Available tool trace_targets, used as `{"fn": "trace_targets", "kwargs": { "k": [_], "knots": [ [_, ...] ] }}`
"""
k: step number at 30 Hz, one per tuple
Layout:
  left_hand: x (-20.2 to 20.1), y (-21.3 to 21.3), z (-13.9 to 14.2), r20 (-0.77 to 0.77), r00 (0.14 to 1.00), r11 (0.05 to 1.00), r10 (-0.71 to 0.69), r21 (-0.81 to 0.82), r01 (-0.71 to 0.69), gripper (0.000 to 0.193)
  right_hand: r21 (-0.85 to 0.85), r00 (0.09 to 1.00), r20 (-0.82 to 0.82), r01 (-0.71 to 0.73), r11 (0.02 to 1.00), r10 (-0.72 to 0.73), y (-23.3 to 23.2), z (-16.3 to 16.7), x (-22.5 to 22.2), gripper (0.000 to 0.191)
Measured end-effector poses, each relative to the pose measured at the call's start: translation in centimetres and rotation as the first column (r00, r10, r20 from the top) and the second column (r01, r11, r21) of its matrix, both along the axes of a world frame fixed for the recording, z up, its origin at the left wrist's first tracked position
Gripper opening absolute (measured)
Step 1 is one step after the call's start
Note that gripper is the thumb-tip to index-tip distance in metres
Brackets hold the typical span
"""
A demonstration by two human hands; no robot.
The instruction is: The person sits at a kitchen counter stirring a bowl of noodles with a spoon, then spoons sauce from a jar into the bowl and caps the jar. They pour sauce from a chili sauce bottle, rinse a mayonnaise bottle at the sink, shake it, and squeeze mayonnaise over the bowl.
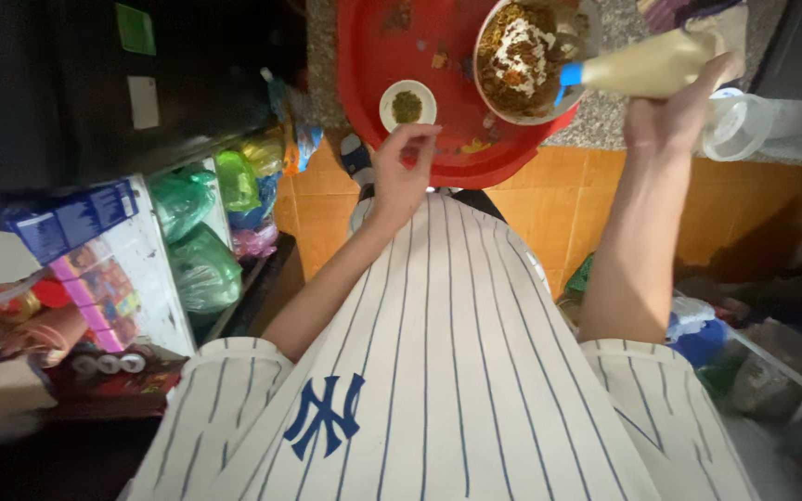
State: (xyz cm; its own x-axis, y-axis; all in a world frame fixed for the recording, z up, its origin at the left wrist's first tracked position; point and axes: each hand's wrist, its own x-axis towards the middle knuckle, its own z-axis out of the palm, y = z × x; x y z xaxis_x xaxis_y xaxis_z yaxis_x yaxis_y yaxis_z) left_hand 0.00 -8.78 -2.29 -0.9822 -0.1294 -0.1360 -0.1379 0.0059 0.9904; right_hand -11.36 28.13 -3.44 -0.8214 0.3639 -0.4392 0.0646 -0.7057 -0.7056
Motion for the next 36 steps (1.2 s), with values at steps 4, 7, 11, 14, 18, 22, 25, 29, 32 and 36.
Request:
{"fn": "trace_targets", "kwargs": {
  "k": [4,7,11,14,18,22,25,29,32,36],
  "knots": [
    [0.1,0.6,-0.2,-0.012,1.0,1.0,-0.017,0.01,0.017,0.015,0.112,0.955,-0.227,-0.17,0.979,0.192,-0.2,0.8,-0.1,0.077],
    [0.3,1.3,0.6,0.041,0.993,0.993,-0.111,0.034,0.109,0.015,-0.063,0.968,-0.18,-0.188,0.98,0.174,-0.8,1.5,-0.3,0.071],
    [0.0,2.8,1.5,-0.035,0.967,0.963,-0.252,0.088,0.254,0.019,-0.327,0.928,0.292,0.325,0.888,-0.233,-2.8,1.3,-0.3,0.039],
    [-0.2,4.1,1.4,0.012,0.921,0.913,-0.39,0.14,0.384,0.035,-0.339,0.939,0.329,0.219,0.915,-0.103,-3.4,0.5,0.2,0.03],
    [-0.7,6.6,1.1,-0.011,0.853,0.85,-0.522,0.077,0.522,0.063,-0.455,0.951,0.309,0.126,0.882,0.024,-5.8,-2.5,3.5,0.027],
    [-1.5,7.8,2.1,-0.216,0.865,0.887,-0.454,-0.016,0.461,0.084,-0.382,0.929,0.121,-0.282,0.88,0.35,-9.2,-4.7,7.7,0.028],
    [-2.0,6.8,3.6,-0.246,0.901,0.932,-0.357,-0.022,0.363,0.086,-0.452,0.884,0.151,-0.337,0.826,0.443,-14.0,-4.0,11.1,0.038],
    [-2.3,4.0,6.6,-0.313,0.901,0.945,-0.301,-0.222,0.238,0.064,-0.615,0.879,0.1,-0.314,0.723,0.467,-18.7,-1.1,11.5,0.045],
    [-2.5,1.6,9.4,-0.441,0.845,0.945,-0.303,-0.253,0.206,0.059,-0.53,0.85,0.004,-0.445,0.722,0.527,-20.7,0.7,10.7,0.049],
    [-2.9,0.2,13.1,-0.448,0.824,0.909,-0.347,-0.378,0.177,0.057,0.184,0.761,-0.043,-0.631,0.754,0.648,-22.7,1.8,10.7,0.045]
  ]
}}
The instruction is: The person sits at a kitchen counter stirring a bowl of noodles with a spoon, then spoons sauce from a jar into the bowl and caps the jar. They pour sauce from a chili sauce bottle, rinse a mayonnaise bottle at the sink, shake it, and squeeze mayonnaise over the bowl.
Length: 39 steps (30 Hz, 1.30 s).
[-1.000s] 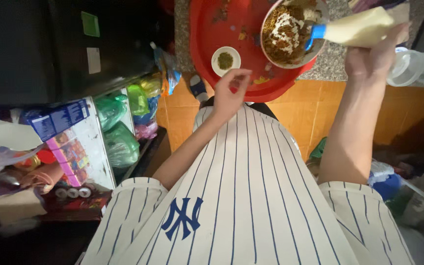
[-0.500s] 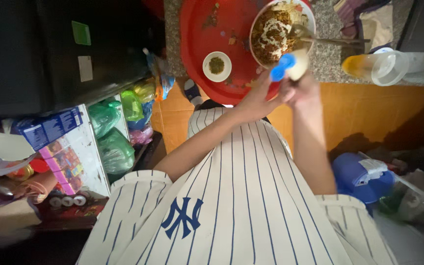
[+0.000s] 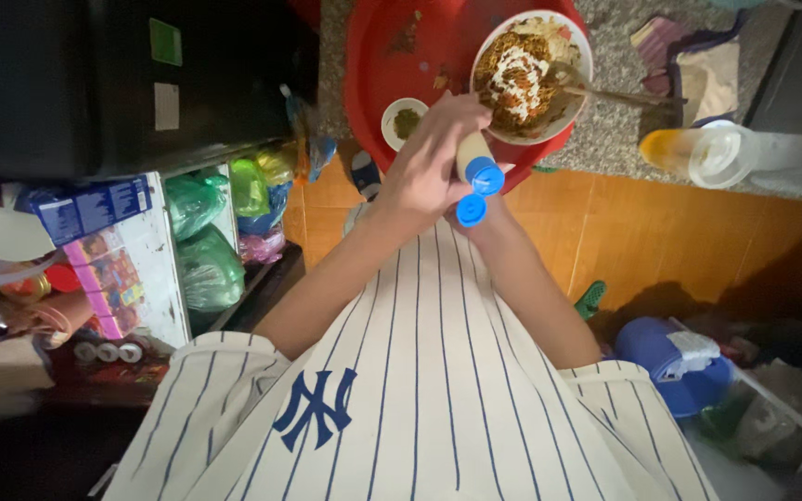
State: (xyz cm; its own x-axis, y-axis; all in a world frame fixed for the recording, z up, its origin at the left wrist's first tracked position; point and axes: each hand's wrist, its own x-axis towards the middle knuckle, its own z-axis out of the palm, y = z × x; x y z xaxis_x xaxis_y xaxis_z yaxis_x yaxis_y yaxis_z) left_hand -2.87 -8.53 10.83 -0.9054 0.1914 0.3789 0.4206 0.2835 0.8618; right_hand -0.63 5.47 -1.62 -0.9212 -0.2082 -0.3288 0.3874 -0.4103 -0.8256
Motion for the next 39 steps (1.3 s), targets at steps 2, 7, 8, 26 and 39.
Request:
{"fn": "trace_targets", "kwargs": {
  "k": [2,7,8,26,39],
  "knots": [
    [-0.5,-0.2,1.6,-0.075,0.997,0.994,-0.007,-0.109,-0.001,0.06,0.363,0.956,-0.275,0.001,0.932,0.106,-0.4,0.7,0.4,0.041],
    [0.1,-1.1,5.0,-0.071,0.997,0.995,-0.033,-0.093,0.026,0.054,0.334,0.91,-0.414,0.169,0.927,-0.016,3.2,6.6,0.9,0.022],
    [0.5,-1.1,5.5,-0.033,0.998,0.997,-0.046,-0.07,0.043,0.052,0.284,0.909,-0.411,0.198,0.938,-0.068,3.9,8.4,1.0,0.02],
    [1.2,1.5,7.4,0.112,0.937,0.942,-0.331,0.096,0.322,0.049,0.58,0.649,-0.694,0.245,0.777,0.313,8.9,21.9,2.6,0.078],
    [1.3,1.7,8.7,0.268,0.846,0.887,-0.46,0.161,0.432,0.036,0.466,0.681,-0.694,0.177,0.867,0.234,9.5,19.6,3.6,0.085]
  ]
}}
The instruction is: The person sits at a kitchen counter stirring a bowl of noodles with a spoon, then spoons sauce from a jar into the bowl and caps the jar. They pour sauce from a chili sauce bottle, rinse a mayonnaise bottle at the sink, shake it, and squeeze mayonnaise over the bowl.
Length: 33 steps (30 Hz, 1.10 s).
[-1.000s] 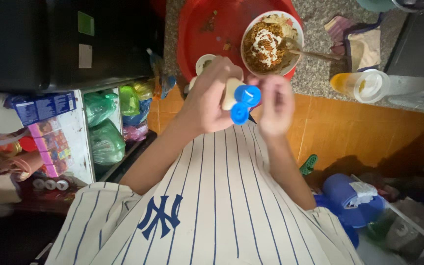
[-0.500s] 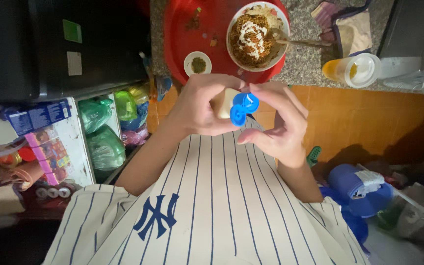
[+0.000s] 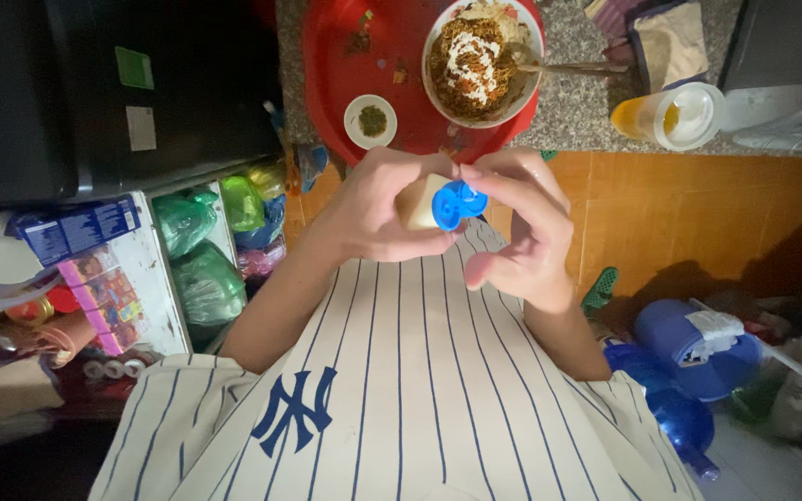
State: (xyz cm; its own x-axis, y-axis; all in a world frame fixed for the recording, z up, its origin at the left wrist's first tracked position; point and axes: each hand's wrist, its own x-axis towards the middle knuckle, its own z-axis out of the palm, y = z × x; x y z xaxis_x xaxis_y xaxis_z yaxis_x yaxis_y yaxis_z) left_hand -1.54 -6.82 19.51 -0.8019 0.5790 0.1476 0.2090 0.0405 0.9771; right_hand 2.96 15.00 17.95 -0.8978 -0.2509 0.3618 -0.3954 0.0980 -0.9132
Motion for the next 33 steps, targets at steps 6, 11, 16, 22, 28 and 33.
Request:
{"fn": "trace_targets", "kwargs": {
  "k": [6,11,16,22,28,33],
  "knots": [
    [0.0,0.2,-0.1,0.009,1.0,0.999,0.007,-0.036,-0.006,0.026,-0.381,0.982,0.189,0.1,0.919,-0.028,0.2,-1.1,0.7,0.101],
    [-0.1,0.5,-0.4,0.029,1.0,0.997,-0.002,-0.072,0.004,0.025,-0.235,0.996,0.087,0.056,0.97,-0.036,1.0,-1.4,1.1,0.119],
    [-0.2,0.7,-0.6,0.055,0.998,0.996,-0.03,-0.087,0.035,0.025,-0.152,0.982,0.136,0.153,0.977,-0.132,1.1,-1.1,1.3,0.125],
    [-0.7,0.7,-0.6,0.131,0.988,0.989,-0.086,-0.108,0.101,0.028,-0.005,0.99,0.053,0.131,0.991,-0.13,1.0,-0.1,0.8,0.123],
    [-0.7,1.0,-0.5,0.242,0.963,0.969,-0.122,-0.183,0.169,0.036,-0.01,0.987,-0.003,0.159,0.987,-0.159,1.5,-0.4,1.1,0.125],
    [-0.2,0.9,-2.4,0.452,0.886,0.977,-0.103,-0.123,0.176,0.042,-0.493,0.972,0.225,0.172,0.853,-0.066,2.1,-1.2,1.6,0.116]
  ]
}}
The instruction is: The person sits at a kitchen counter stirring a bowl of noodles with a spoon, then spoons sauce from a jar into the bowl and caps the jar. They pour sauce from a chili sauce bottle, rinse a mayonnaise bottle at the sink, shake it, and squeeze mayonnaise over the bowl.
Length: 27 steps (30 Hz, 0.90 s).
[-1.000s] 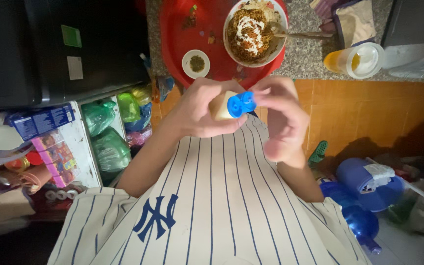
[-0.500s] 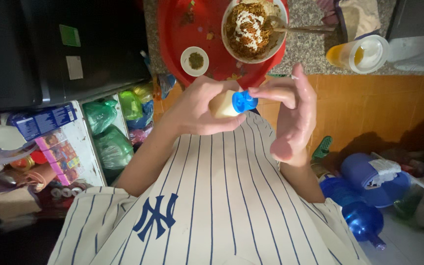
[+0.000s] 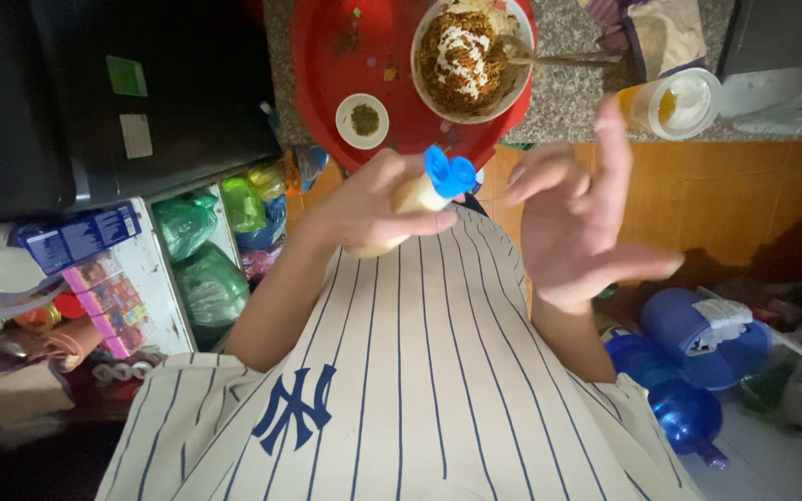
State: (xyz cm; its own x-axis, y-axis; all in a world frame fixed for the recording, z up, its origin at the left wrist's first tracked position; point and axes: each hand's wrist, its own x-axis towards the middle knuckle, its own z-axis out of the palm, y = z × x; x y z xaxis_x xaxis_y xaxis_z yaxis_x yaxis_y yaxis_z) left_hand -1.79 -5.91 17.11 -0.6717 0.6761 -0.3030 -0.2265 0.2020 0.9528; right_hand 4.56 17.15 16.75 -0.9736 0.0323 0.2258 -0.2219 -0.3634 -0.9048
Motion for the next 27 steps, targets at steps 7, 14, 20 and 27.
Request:
{"fn": "trace_targets", "kwargs": {
  "k": [7,14,20,27],
  "knots": [
    [0.4,1.8,-3.9,0.282,0.951,0.904,-0.128,0.427,-0.005,0.048,-0.69,0.913,0.23,-0.091,0.718,0.337,0.5,-1.5,-2.8,0.094],
    [2.5,2.9,-4.3,0.553,0.818,0.887,-0.16,0.444,-0.127,0.056,-0.724,0.829,0.364,-0.035,0.689,0.425,0.9,-3.4,-4.0,0.087],
    [6.7,2.8,-5.0,0.606,0.783,0.834,-0.141,0.499,-0.236,0.057,-0.565,0.879,0.375,-0.036,0.825,0.295,2.6,-4.5,-3.8,0.085],
    [7.2,3.4,-6.4,0.553,0.832,0.884,0.049,0.363,-0.293,0.042,-0.571,0.87,0.337,-0.116,0.813,0.361,2.6,-4.5,-3.9,0.079]
  ]
}}
